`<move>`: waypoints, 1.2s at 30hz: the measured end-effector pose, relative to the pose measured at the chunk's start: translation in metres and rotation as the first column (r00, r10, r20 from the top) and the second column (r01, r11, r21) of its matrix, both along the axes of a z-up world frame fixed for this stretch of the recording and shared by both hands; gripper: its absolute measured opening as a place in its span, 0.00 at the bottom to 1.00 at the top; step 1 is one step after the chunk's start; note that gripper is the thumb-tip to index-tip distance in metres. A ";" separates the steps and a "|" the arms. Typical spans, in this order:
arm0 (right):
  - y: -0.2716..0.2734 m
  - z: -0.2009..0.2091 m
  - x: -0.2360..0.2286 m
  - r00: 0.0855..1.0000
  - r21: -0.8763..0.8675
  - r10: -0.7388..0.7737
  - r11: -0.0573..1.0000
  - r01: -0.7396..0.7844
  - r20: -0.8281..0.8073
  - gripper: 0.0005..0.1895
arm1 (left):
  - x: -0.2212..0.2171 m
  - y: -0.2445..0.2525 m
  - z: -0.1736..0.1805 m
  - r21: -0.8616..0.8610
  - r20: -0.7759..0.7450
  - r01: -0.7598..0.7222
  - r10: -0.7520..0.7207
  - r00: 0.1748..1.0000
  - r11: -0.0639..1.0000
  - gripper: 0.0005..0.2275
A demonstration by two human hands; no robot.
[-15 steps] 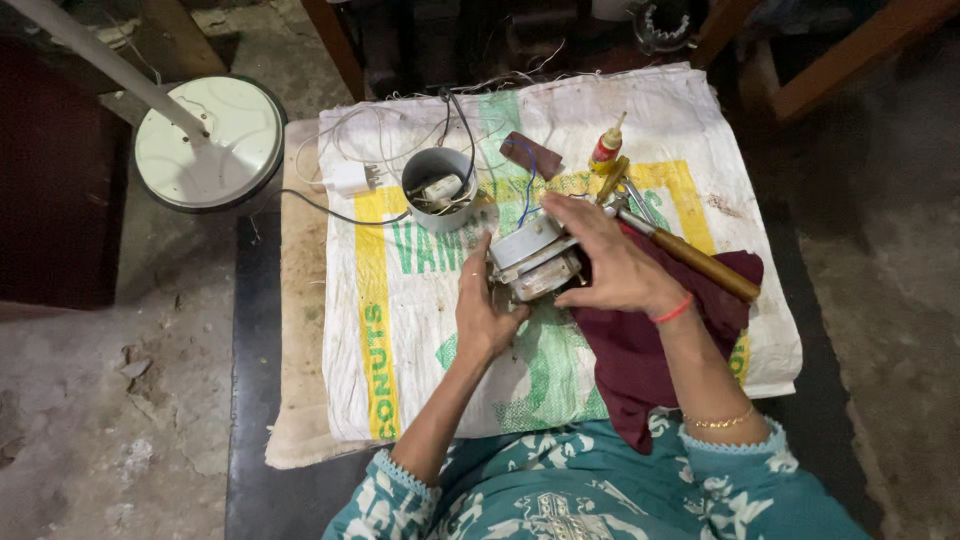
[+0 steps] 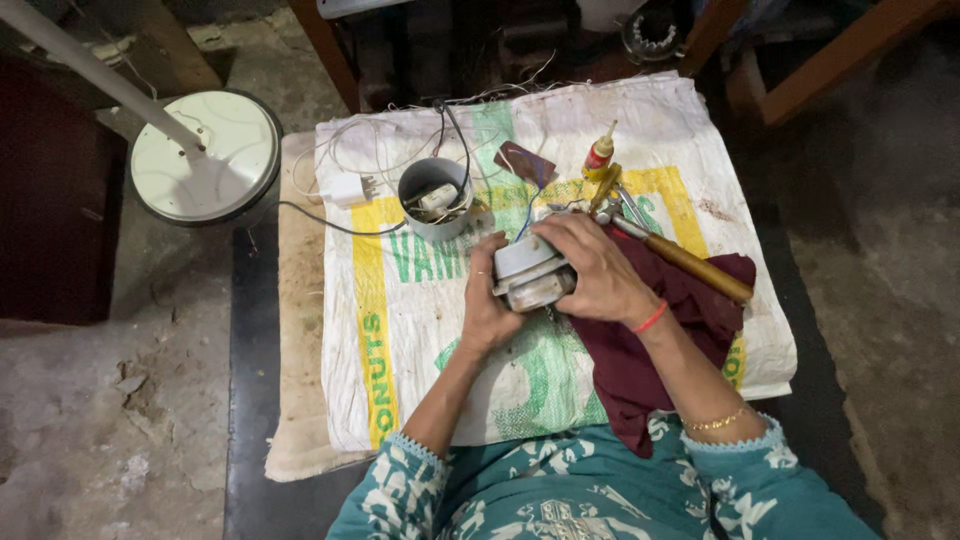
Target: The person is repairing a small electrical device, likely a fan motor, by manipulating wires and using a hammer to adjust components. They work on the device while seated on the floor, using tools like a hammer and pliers.
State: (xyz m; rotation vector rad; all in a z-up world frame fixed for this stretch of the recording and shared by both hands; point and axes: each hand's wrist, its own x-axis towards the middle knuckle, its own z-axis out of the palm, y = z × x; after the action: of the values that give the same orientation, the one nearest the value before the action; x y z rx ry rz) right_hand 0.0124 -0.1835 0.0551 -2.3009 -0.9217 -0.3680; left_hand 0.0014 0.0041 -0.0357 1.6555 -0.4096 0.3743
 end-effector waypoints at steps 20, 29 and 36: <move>0.009 -0.054 -0.047 0.920 0.359 -0.392 0.855 0.374 -0.022 0.53 | 0.032 0.015 -0.013 0.230 0.017 0.094 -0.101 0.995 0.969 0.36; 0.001 -0.080 -0.054 0.740 0.363 -0.284 0.730 0.579 -0.610 0.11 | 0.040 0.013 -0.035 0.038 -0.034 0.087 -0.085 0.996 0.996 0.40; -0.002 -0.112 -0.043 0.720 0.525 -0.065 0.640 0.561 -0.691 0.05 | 0.041 0.014 -0.037 0.112 -0.007 0.029 -0.028 1.000 0.993 0.42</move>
State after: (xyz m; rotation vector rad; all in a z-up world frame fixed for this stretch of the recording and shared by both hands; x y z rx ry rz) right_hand -0.0304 -0.1858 -0.0571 -1.6310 0.0470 -0.0572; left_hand 0.0425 0.0185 -0.0731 1.7582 -0.4563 0.3302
